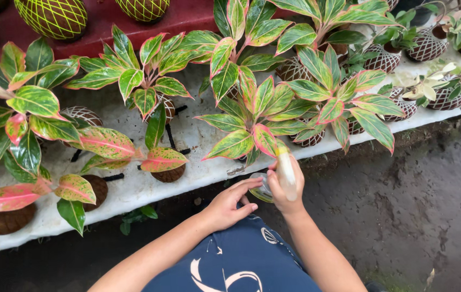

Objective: The person sprays water from a handheld spray bottle onto a row of potted plants arranged on a white shelf. They move along the shelf, misting the leaves of various plants one by one.

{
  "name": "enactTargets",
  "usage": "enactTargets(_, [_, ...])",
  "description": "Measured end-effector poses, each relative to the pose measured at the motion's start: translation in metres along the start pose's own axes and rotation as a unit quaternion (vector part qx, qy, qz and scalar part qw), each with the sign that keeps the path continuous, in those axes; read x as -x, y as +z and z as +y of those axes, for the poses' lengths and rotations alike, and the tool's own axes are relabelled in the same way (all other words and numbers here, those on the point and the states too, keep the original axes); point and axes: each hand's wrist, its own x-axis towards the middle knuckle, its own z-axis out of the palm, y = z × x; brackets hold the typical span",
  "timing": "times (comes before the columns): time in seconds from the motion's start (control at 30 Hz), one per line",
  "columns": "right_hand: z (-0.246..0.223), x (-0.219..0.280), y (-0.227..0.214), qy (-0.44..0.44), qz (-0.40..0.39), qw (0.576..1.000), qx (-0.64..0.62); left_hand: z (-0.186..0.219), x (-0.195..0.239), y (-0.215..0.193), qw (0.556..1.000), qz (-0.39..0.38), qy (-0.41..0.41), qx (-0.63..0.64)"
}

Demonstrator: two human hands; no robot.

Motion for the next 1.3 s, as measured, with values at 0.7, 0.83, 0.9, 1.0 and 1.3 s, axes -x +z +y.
enactTargets(0.7, [0.030, 0.047, -0.074, -0.082, -0.195, 0.972, 0.098, -0.026, -0.009, 0.103, 0.992, 0.056, -0.082, -0.081])
enactTargets(0.83, [0.025, 0.050, -0.067, -0.069, -0.203, 0.973, 0.082, -0.021, -0.001, 0.105, 0.989, 0.056, -0.102, -0.095])
enactTargets(0.9, [0.024, 0.048, -0.060, -0.106, -0.197, 0.973, 0.057, -0.020, 0.002, 0.104, 0.982, 0.072, -0.119, -0.125])
enactTargets(1.0, [0.021, 0.043, -0.052, -0.158, -0.224, 0.962, 0.014, -0.019, 0.005, 0.101, 0.964, 0.098, -0.182, -0.170])
enactTargets(1.3, [0.028, 0.043, -0.031, -0.117, -0.203, 0.972, 0.015, -0.025, 0.018, 0.098, 0.961, 0.116, -0.201, -0.152])
